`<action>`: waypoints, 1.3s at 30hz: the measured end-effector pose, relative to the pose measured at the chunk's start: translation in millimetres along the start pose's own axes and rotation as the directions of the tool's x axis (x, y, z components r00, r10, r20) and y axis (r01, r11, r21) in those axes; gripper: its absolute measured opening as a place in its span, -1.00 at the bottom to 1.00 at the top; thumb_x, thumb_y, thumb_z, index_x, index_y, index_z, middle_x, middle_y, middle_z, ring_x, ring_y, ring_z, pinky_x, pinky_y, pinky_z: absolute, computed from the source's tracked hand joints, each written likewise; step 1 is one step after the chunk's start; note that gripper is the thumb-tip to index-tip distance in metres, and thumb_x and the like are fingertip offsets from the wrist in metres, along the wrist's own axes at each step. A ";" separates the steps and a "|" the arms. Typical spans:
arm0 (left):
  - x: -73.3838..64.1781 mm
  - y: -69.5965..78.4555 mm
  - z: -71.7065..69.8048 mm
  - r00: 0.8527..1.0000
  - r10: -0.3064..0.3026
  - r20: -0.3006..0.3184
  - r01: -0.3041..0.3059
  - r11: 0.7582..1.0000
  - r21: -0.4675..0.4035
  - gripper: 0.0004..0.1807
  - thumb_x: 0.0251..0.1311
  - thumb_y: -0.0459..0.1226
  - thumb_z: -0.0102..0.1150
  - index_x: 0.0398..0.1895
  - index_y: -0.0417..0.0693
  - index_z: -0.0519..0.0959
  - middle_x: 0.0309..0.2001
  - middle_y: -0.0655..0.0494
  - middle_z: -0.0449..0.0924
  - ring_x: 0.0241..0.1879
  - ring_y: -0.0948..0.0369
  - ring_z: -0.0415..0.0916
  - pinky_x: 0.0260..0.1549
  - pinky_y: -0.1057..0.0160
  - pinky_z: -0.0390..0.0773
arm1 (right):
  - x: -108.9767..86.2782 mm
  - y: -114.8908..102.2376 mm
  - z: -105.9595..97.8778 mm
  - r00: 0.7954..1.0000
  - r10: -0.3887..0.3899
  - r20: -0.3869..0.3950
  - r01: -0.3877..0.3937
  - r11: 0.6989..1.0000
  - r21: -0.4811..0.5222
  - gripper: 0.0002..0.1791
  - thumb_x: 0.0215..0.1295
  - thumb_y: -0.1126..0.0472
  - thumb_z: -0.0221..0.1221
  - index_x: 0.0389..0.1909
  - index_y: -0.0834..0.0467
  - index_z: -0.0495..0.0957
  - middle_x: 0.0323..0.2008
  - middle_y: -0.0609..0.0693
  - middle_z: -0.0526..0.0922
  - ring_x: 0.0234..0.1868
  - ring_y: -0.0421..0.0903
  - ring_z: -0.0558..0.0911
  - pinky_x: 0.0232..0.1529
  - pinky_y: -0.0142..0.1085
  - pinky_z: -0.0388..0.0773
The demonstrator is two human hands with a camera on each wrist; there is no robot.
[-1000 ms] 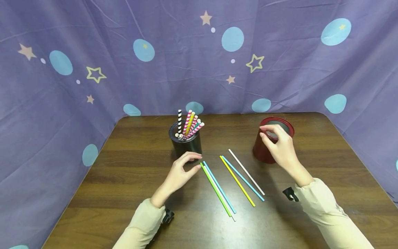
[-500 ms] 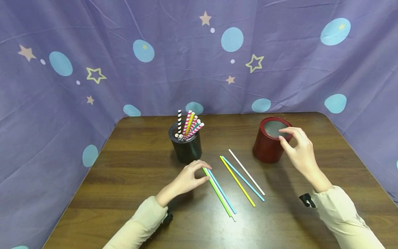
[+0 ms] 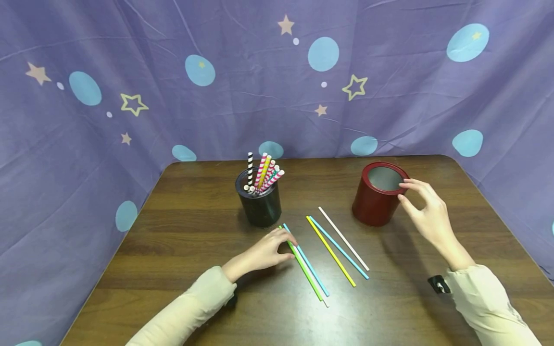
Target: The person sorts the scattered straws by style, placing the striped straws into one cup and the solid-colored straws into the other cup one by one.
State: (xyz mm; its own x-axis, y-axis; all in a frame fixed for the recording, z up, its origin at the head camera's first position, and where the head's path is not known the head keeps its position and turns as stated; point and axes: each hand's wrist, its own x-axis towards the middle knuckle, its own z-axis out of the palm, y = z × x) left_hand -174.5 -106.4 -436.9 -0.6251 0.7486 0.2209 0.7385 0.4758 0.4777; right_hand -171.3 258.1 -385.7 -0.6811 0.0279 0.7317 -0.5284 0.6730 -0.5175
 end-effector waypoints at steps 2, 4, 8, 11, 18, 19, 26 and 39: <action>0.8 -0.6 1.2 1.000 0.000 0.016 0.000 1.000 0.008 -0.75 -0.06 -0.31 0.26 -0.27 -0.15 0.51 -0.23 0.07 0.50 -0.02 0.10 0.37 0.17 -0.01 0.11 | -1.5 3.1 -0.6 1.000 0.006 0.009 -0.006 1.000 0.001 -0.65 -0.11 0.55 0.22 -0.20 0.32 0.54 -0.13 0.21 0.53 0.02 -0.47 0.35 0.03 -0.62 0.16; 1.4 -1.2 2.3 0.999 -0.007 0.038 0.006 1.000 0.016 -0.76 -0.05 -0.31 0.26 -0.27 -0.13 0.51 -0.22 0.08 0.48 -0.03 0.11 0.37 0.17 -0.01 0.10 | -2.6 5.7 -0.5 1.000 0.009 0.017 -0.009 1.000 0.005 -0.65 -0.10 0.54 0.22 -0.19 0.32 0.54 -0.11 0.21 0.53 0.03 -0.45 0.36 0.03 -0.62 0.16; 2.7 -2.6 3.9 0.997 -0.012 0.075 0.010 0.999 0.037 -0.78 -0.05 -0.28 0.26 -0.29 -0.11 0.53 -0.22 0.08 0.47 -0.05 0.13 0.36 0.18 0.00 0.10 | -3.5 9.5 0.4 1.000 0.014 0.024 -0.014 1.000 0.010 -0.67 -0.10 0.54 0.22 -0.21 0.33 0.55 -0.11 0.22 0.53 0.04 -0.42 0.37 0.03 -0.63 0.16; 3.7 -3.4 4.6 0.996 -0.007 0.092 0.002 0.998 0.058 -0.78 -0.05 -0.25 0.26 -0.30 -0.10 0.53 -0.23 0.09 0.46 -0.06 0.14 0.36 0.16 0.02 0.13 | -3.7 11.8 1.6 0.999 0.021 0.027 -0.021 1.000 0.010 -0.70 -0.10 0.53 0.22 -0.24 0.34 0.56 -0.11 0.22 0.53 0.04 -0.43 0.37 0.03 -0.63 0.16; 4.8 -5.1 7.7 0.994 -0.002 0.111 -0.011 0.993 0.119 -0.82 -0.04 -0.23 0.25 -0.33 -0.04 0.55 -0.25 0.13 0.45 -0.14 0.19 0.35 -0.01 0.18 0.30 | -4.1 16.2 4.1 1.000 0.021 0.008 -0.021 1.000 0.018 -0.78 -0.09 0.55 0.22 -0.33 0.37 0.58 -0.16 0.25 0.55 0.07 -0.39 0.37 0.04 -0.62 0.19; 4.8 -5.4 8.3 0.994 -0.001 0.113 -0.014 0.991 0.132 -0.83 -0.04 -0.23 0.25 -0.34 -0.03 0.56 -0.26 0.13 0.45 -0.15 0.20 0.34 -0.04 0.20 0.31 | -4.1 16.7 4.4 1.000 0.026 0.006 -0.026 0.999 0.025 -0.79 -0.08 0.54 0.21 -0.34 0.38 0.58 -0.16 0.24 0.55 0.07 -0.37 0.38 0.03 -0.63 0.20; 3.4 -5.2 11.3 0.991 -0.009 0.132 -0.015 0.983 0.181 -0.88 -0.03 -0.25 0.24 -0.37 0.00 0.57 -0.24 0.13 0.44 -0.19 0.22 0.32 -0.14 0.23 0.32 | -28.5 122.3 29.7 0.998 0.048 -0.027 -0.046 0.996 0.077 -0.71 -0.04 0.35 0.27 -0.24 0.04 0.62 -0.06 -0.08 0.54 0.09 -0.14 0.42 -0.04 -0.57 0.35; 6.6 -8.0 14.2 0.986 0.095 0.134 -0.124 0.966 0.228 -0.91 -0.04 -0.28 0.24 -0.41 -0.02 0.60 -0.27 0.11 0.38 -0.25 0.23 0.29 -0.24 0.34 0.33 | -35.9 138.5 36.7 0.995 0.097 -0.037 -0.091 0.984 0.154 -0.69 -0.02 0.36 0.26 -0.22 0.02 0.61 -0.03 -0.09 0.52 0.14 -0.09 0.38 0.04 -0.47 0.33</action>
State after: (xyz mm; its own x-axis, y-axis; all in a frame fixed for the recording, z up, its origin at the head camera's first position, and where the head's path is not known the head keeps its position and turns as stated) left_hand -180.9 -98.8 -451.4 -0.5124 0.8457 0.1493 0.8484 0.4716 0.2405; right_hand -238.7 323.2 -499.9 -0.7100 0.1207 0.6938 -0.5363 0.5459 -0.6437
